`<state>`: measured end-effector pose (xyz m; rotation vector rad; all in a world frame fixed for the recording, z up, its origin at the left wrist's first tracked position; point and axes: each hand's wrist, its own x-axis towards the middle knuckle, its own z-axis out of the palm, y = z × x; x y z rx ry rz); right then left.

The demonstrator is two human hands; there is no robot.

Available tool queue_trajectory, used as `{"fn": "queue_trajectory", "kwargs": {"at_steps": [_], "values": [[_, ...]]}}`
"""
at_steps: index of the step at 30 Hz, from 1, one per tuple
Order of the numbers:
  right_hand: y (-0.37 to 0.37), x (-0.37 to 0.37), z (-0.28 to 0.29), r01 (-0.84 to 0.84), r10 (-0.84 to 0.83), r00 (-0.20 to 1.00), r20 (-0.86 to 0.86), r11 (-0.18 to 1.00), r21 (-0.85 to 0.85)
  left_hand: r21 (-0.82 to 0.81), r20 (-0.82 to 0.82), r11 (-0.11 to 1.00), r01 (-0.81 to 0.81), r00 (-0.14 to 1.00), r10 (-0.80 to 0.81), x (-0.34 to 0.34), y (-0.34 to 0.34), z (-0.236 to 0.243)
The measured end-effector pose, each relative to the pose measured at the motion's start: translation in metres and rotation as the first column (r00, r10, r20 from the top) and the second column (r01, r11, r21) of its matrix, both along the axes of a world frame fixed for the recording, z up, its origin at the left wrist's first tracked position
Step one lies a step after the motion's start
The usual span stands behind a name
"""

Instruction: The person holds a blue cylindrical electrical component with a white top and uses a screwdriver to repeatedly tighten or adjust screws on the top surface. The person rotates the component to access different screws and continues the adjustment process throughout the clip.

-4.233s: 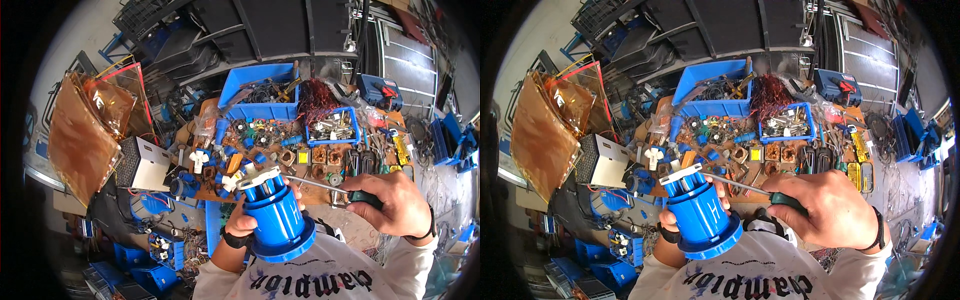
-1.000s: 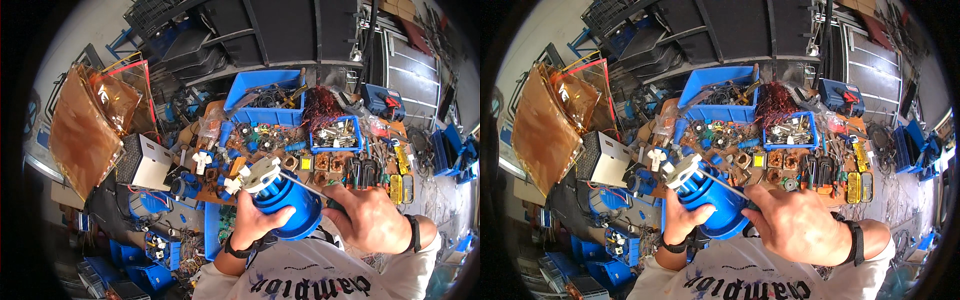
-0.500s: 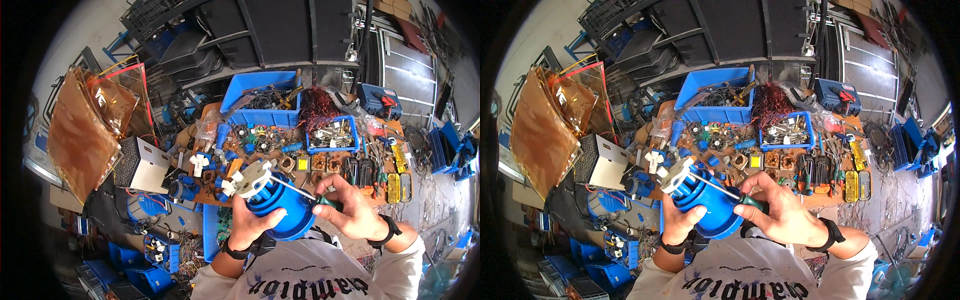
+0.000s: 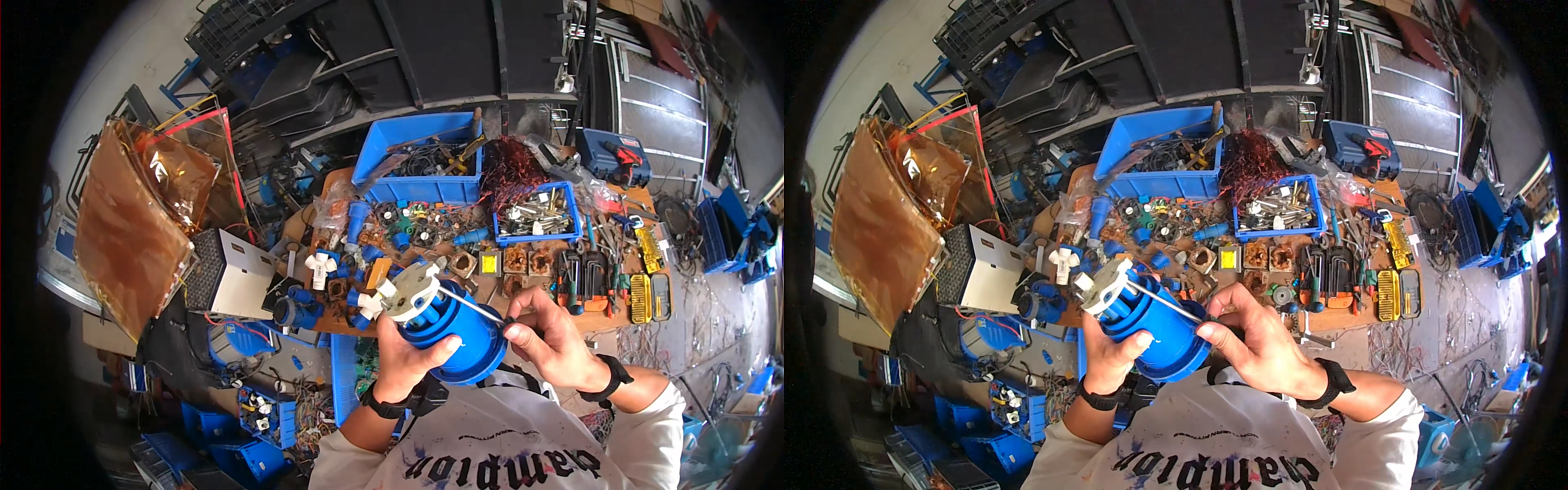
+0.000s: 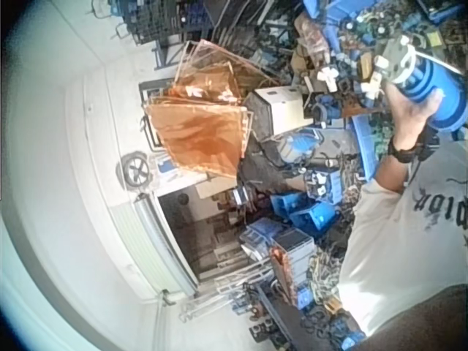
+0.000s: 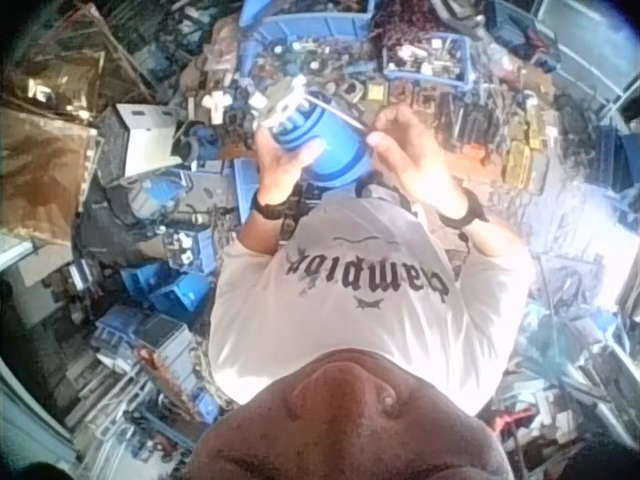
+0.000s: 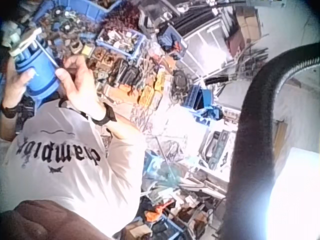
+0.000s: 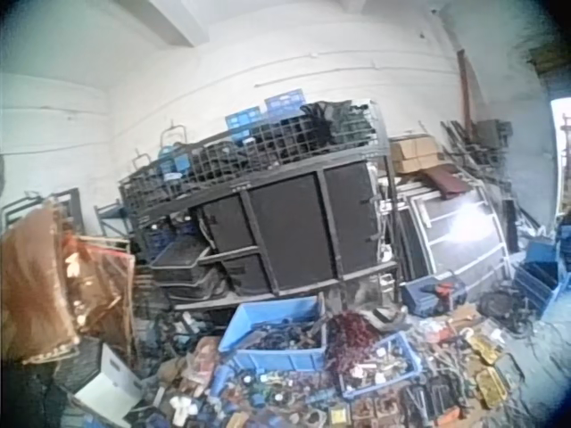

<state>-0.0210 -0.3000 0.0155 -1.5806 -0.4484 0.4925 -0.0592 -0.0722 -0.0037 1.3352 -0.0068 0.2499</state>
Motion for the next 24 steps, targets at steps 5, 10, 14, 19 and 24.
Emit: {"fn": "queue_trajectory", "kwargs": {"at_steps": [5,10,14,19,24], "values": [[0.002,-0.003,-0.007,0.02,-0.02,1.0,-0.001,1.0,-0.009,0.023,0.009,1.0,0.016,1.0,-0.016,0.002,0.002,-0.003],[0.0,0.0,-0.013,0.021,-0.017,0.996,0.082,0.998,-0.052,0.025,0.001,1.0,0.017,1.0,-0.017,0.002,0.001,-0.006],[0.004,0.009,-0.015,0.018,0.033,0.975,0.221,0.974,-0.226,0.106,0.006,0.994,0.019,1.0,-0.02,0.002,0.01,-0.01],[-0.001,0.018,-0.006,0.017,0.141,0.883,0.447,0.943,-0.331,0.213,0.021,0.976,-0.044,0.999,0.041,0.001,0.013,-0.02],[-0.015,0.021,-0.007,0.062,0.232,0.76,0.607,0.904,-0.423,0.178,0.045,0.984,0.023,0.998,-0.031,-0.006,0.016,-0.022]]}}
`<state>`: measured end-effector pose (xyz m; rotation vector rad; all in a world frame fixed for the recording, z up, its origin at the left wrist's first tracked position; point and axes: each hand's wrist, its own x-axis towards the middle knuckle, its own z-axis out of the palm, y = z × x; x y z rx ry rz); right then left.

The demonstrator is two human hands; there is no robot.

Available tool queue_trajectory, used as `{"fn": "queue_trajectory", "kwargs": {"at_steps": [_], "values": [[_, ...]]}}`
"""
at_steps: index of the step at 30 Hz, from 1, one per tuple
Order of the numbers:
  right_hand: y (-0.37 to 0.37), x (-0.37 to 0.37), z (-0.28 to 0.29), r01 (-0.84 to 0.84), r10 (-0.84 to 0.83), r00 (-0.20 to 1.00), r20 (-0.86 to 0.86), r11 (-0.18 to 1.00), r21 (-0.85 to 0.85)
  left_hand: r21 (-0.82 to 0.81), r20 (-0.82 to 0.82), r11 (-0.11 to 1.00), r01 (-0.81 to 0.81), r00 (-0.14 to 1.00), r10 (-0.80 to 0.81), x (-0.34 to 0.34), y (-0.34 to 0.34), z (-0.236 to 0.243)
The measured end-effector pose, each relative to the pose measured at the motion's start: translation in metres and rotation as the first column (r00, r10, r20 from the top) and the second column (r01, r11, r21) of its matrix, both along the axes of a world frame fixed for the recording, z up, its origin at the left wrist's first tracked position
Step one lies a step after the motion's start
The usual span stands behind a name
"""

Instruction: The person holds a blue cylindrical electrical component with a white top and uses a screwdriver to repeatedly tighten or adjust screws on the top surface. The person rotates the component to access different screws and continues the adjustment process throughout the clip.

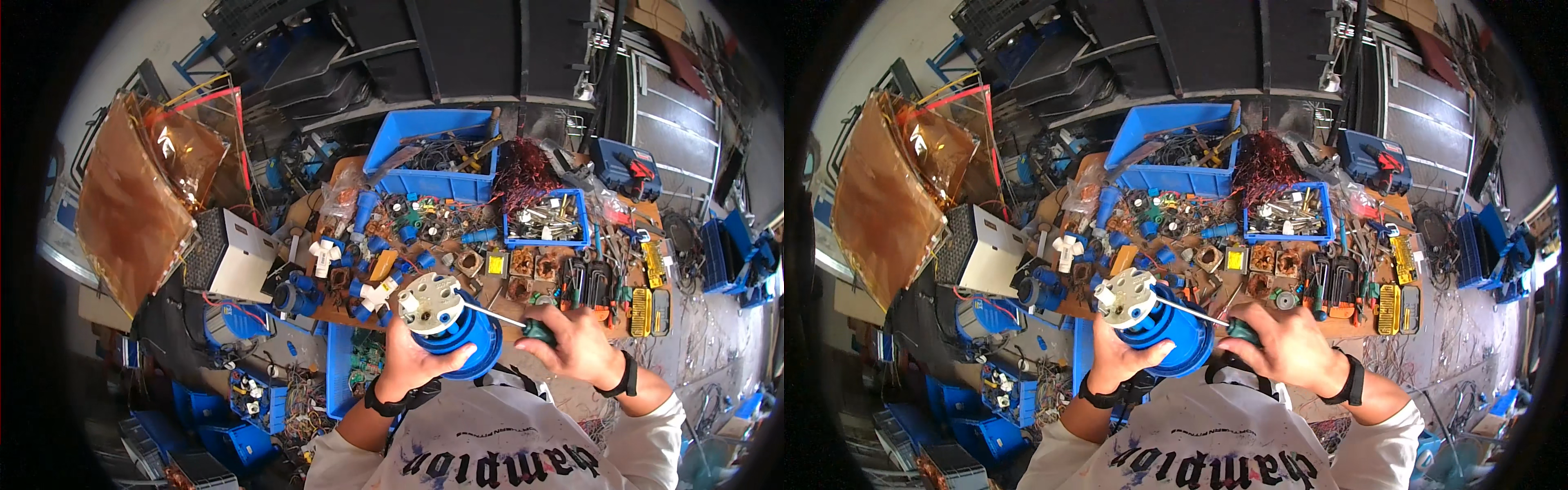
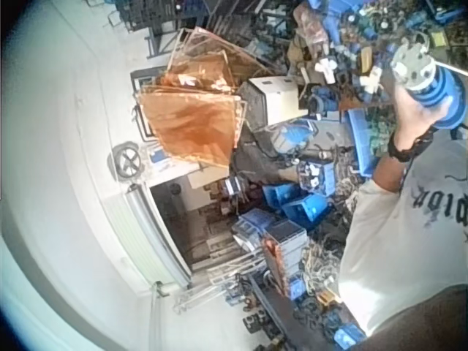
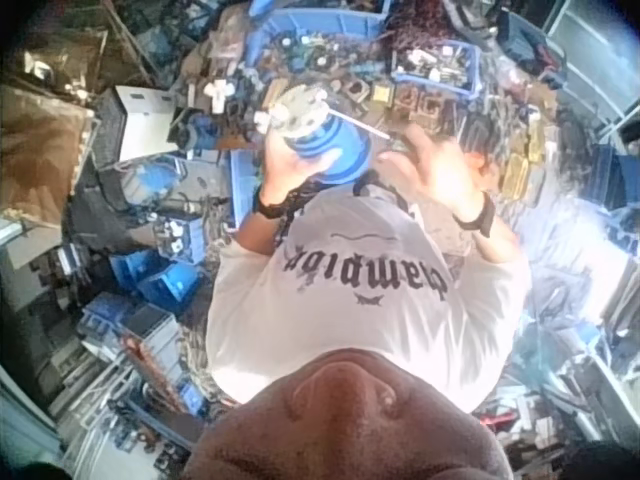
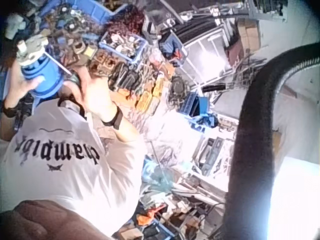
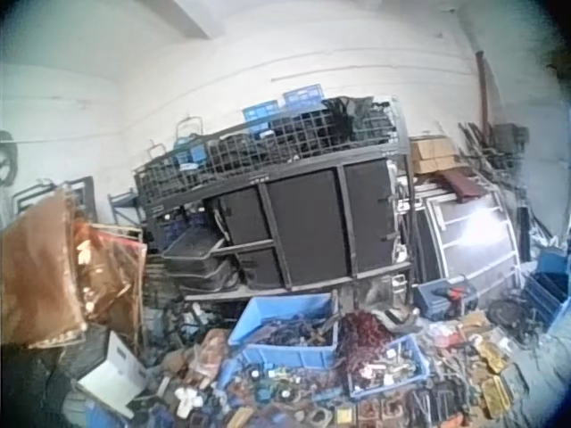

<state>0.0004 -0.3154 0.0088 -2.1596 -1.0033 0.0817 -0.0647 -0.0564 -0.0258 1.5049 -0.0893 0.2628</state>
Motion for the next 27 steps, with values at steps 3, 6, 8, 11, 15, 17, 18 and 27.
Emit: {"fn": "queue_trajectory", "kwargs": {"at_steps": [3,6,8,11,15,17,18,27], "values": [[-0.002,0.001,-0.001,-0.014,0.024,0.993,-0.117,0.996,0.087,0.012,-0.041,0.994,0.112,0.993,-0.111,0.003,0.011,0.004],[-0.009,-0.008,0.019,0.051,-0.06,0.989,-0.134,0.996,-0.068,-0.005,-0.075,0.991,0.136,0.988,-0.136,0.008,0.015,0.008],[-0.017,-0.016,0.041,0.092,-0.089,0.996,0.026,0.987,-0.129,-0.036,-0.106,0.998,0.047,0.993,-0.05,0.011,0.014,0.012],[-0.022,-0.018,0.06,0.203,-0.208,0.977,-0.048,0.976,-0.085,0.022,-0.035,0.992,-0.125,0.991,0.126,0.018,0.021,0.02],[-0.001,-0.001,0.026,0.385,-0.27,0.799,-0.537,0.916,0.113,-0.365,-0.002,0.916,0.166,0.984,-0.179,0.026,0.021,0.024],[0.015,0.001,-0.008,0.398,-0.001,0.624,-0.782,0.861,0.316,-0.488,0.026,0.832,0.264,0.957,-0.289,0.028,0.013,0.022],[0.02,0.0,-0.021,0.373,0.16,0.615,-0.772,0.803,0.464,-0.513,0.004,0.817,0.264,0.952,-0.305,0.028,0.01,0.022],[0.059,-0.024,-0.034,0.604,0.616,0.315,-0.722,0.456,0.654,-0.37,0.062,0.914,0.169,0.986,-0.157,0.044,-0.006,0.009]]}}
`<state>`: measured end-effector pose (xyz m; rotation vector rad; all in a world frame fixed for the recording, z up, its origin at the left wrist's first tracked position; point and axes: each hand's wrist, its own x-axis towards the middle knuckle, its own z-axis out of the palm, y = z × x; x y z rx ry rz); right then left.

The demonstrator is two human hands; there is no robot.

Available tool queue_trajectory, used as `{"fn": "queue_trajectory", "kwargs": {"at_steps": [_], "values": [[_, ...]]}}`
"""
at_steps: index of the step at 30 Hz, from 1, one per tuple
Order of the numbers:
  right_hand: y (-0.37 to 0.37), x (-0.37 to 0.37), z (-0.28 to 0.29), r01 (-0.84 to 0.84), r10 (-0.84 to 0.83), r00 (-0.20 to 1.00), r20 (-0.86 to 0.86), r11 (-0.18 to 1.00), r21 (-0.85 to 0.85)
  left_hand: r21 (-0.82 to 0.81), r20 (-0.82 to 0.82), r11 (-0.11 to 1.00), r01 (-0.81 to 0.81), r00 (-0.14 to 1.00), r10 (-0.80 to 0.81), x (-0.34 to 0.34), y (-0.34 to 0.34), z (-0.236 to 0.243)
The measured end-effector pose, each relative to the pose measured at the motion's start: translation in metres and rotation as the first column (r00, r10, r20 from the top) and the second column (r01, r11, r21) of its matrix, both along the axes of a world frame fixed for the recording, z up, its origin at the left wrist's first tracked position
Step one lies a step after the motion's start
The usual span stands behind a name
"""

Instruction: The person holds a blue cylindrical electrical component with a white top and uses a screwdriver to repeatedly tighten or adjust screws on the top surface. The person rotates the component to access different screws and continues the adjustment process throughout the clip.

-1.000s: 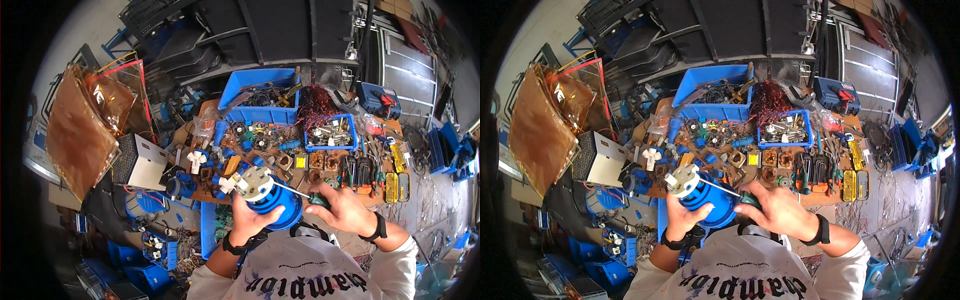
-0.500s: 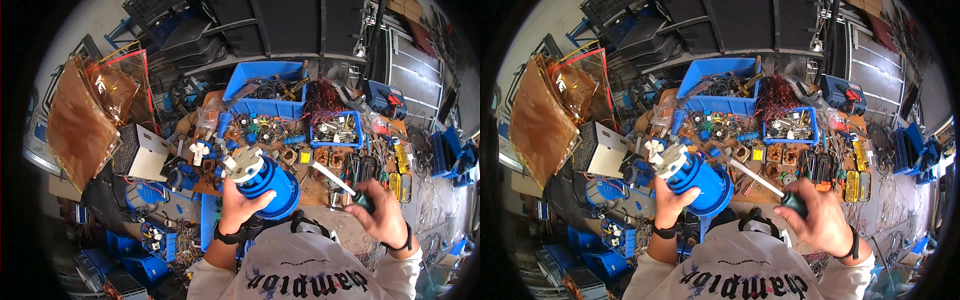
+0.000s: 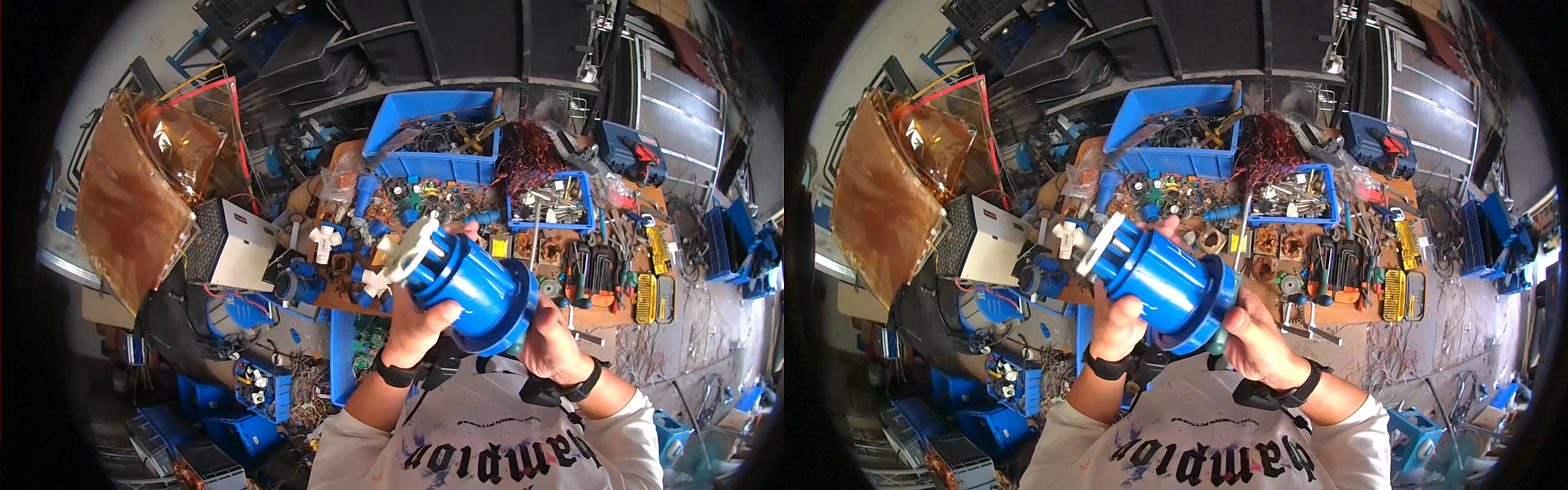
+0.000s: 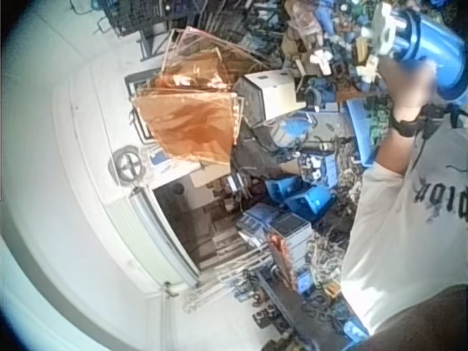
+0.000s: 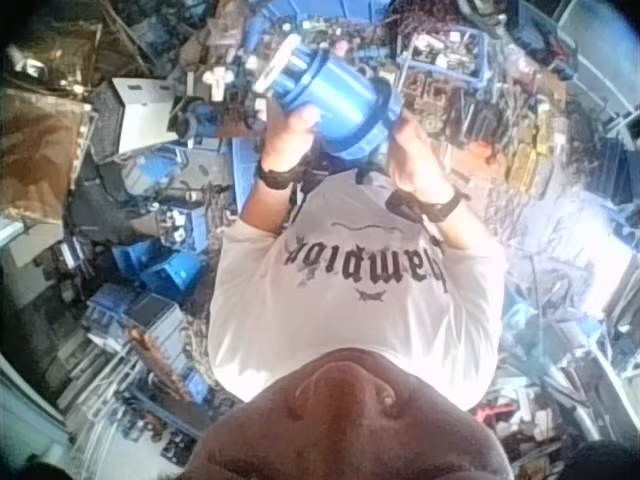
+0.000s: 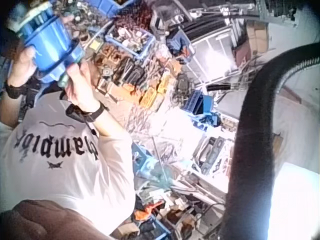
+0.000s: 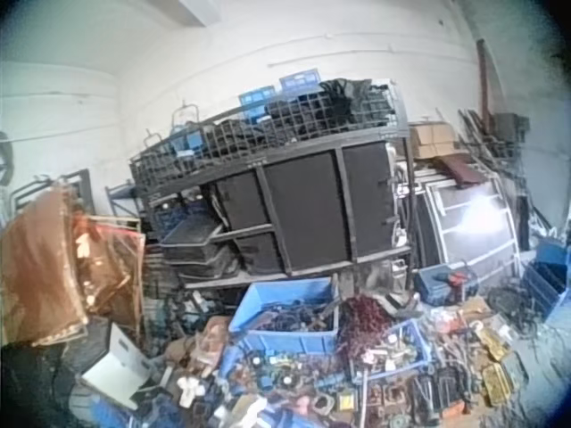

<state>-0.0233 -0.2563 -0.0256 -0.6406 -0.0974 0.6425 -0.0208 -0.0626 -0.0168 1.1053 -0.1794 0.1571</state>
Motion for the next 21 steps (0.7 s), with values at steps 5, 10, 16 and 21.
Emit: {"fn": "queue_trajectory", "kwargs": {"at_steps": [5,10,16,21], "values": [[0.002,0.0,0.012,0.04,-0.039,0.999,0.01,0.998,-0.038,0.054,0.003,0.998,-0.012,1.0,0.012,-0.005,0.002,0.006],[-0.006,-0.001,0.016,0.079,-0.053,0.99,0.13,0.976,-0.205,0.236,0.295,0.897,-0.374,0.907,0.3,-0.008,0.019,0.03],[-0.012,-0.009,0.017,0.126,-0.057,0.968,0.243,0.952,-0.28,0.618,0.334,0.752,-0.228,0.942,0.012,-0.01,0.051,0.06],[-0.022,-0.011,0.024,0.122,-0.056,0.97,0.236,0.954,-0.275,0.655,0.319,0.727,-0.207,0.947,-0.018,-0.014,0.056,0.068]]}}
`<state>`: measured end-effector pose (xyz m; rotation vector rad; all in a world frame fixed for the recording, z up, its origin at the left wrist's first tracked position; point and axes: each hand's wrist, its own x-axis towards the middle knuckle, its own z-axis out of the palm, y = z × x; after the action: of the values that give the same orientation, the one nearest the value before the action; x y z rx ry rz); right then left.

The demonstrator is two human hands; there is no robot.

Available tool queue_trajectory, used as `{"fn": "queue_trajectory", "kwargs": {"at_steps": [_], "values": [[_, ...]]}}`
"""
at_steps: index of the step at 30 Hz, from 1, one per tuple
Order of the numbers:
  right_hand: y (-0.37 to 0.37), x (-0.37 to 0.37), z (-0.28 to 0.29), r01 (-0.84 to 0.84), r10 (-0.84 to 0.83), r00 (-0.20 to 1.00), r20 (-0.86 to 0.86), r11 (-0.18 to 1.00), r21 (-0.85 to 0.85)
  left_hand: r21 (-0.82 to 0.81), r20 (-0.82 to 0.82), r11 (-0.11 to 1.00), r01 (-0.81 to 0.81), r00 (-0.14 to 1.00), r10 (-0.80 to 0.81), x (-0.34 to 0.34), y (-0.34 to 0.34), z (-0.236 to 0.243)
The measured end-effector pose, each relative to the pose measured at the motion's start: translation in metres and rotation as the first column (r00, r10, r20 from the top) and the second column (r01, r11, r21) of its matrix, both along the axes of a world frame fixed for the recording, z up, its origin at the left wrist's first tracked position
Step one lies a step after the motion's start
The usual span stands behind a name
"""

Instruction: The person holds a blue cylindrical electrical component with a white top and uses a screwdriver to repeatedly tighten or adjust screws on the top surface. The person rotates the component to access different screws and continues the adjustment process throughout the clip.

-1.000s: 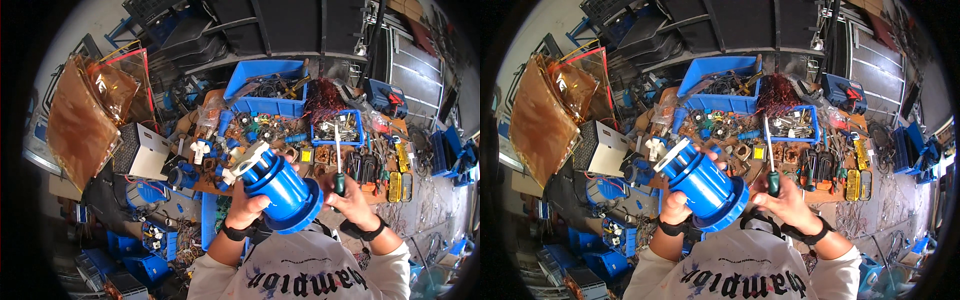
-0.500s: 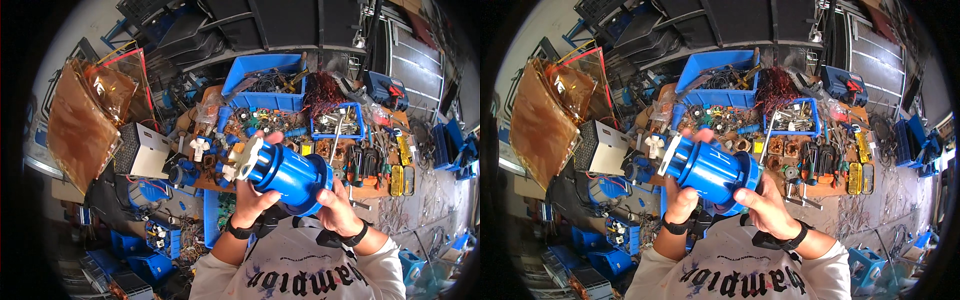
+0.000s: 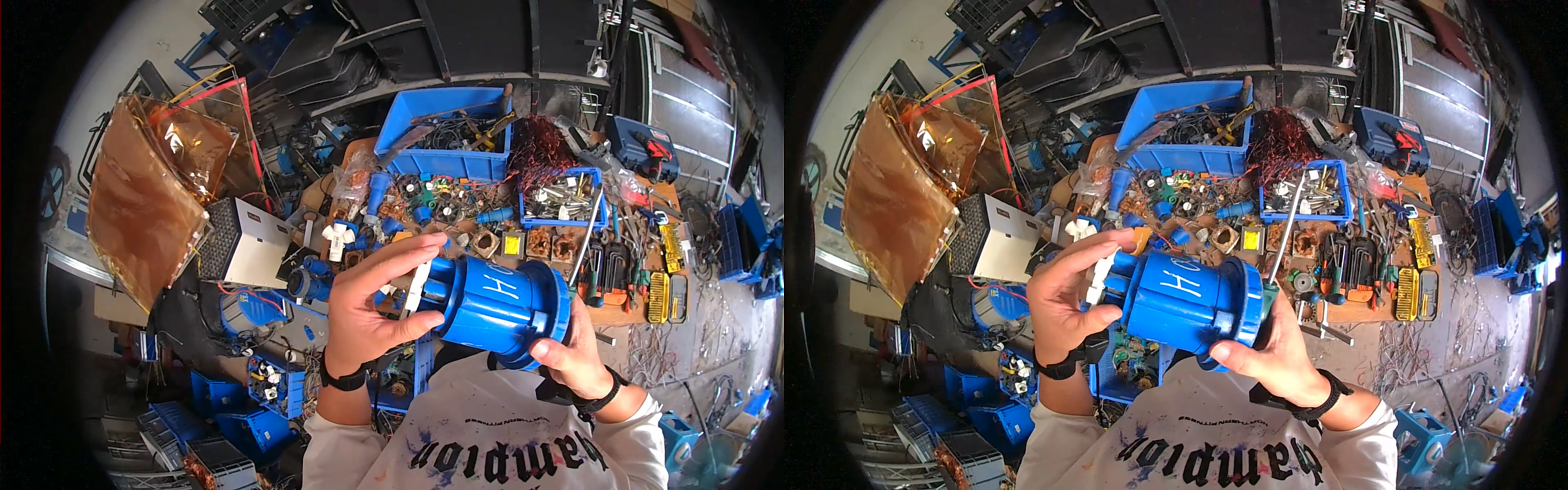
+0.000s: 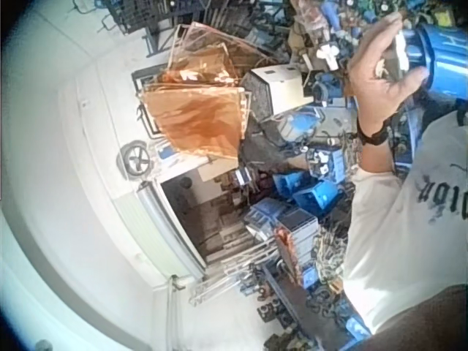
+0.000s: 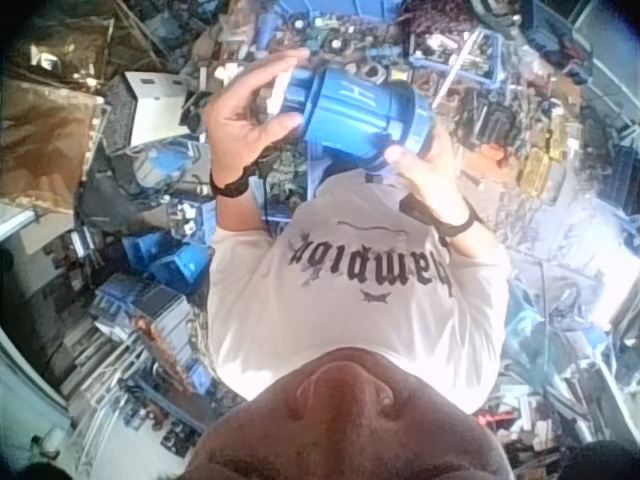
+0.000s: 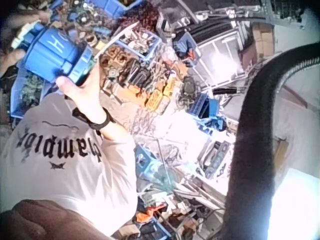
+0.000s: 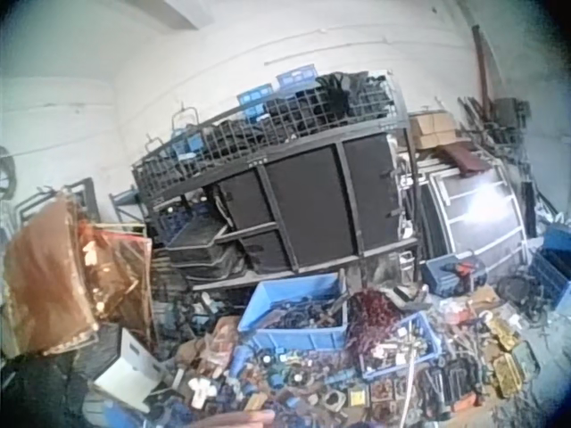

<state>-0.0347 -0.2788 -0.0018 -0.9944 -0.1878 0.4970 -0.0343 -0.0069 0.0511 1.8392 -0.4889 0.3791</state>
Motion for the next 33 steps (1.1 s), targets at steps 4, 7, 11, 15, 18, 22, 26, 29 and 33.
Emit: {"fn": "queue_trajectory", "kwargs": {"at_steps": [4,7,11,15,18,22,26,29,33], "values": [[-0.005,0.002,0.01,0.023,-0.023,1.0,0.005,1.0,0.013,-0.148,-0.034,0.989,-0.017,0.999,0.012,-0.003,-0.008,0.003],[-0.006,0.002,0.015,0.009,-0.011,0.998,0.06,0.999,0.042,-0.12,0.07,0.991,-0.054,0.996,0.062,-0.005,-0.015,0.006],[-0.005,0.004,0.011,-0.034,0.034,0.999,0.001,0.998,0.06,-0.087,0.113,0.995,-0.043,0.992,0.053,0.0,-0.023,0.01],[0.003,0.007,-0.003,0.01,-0.004,0.999,-0.054,0.995,0.102,-0.058,0.142,0.996,-0.066,0.987,0.074,0.006,-0.031,0.005],[0.006,0.008,-0.012,0.039,-0.031,0.998,-0.048,0.981,0.191,-0.029,0.163,0.996,-0.083,0.983,0.086,0.006,-0.032,0.003],[0.006,0.011,-0.018,0.032,-0.03,0.999,-0.019,0.988,0.152,-0.005,0.147,0.997,-0.073,0.986,0.073,0.006,-0.032,0.003],[0.006,0.012,-0.022,0.075,-0.067,0.997,-0.048,0.978,0.194,0.003,0.099,0.999,-0.05,0.994,0.049,0.004,-0.032,0.004],[0.006,0.01,-0.023,0.117,-0.093,0.988,-0.126,0.973,0.199,0.032,0.104,0.999,-0.022,0.994,0.019,0.005,-0.03,0.003],[0.006,0.007,-0.021,0.143,-0.124,0.986,-0.111,0.971,0.19,0.079,0.211,0.996,-0.049,0.977,0.032,0.007,-0.031,-0.001]]}}
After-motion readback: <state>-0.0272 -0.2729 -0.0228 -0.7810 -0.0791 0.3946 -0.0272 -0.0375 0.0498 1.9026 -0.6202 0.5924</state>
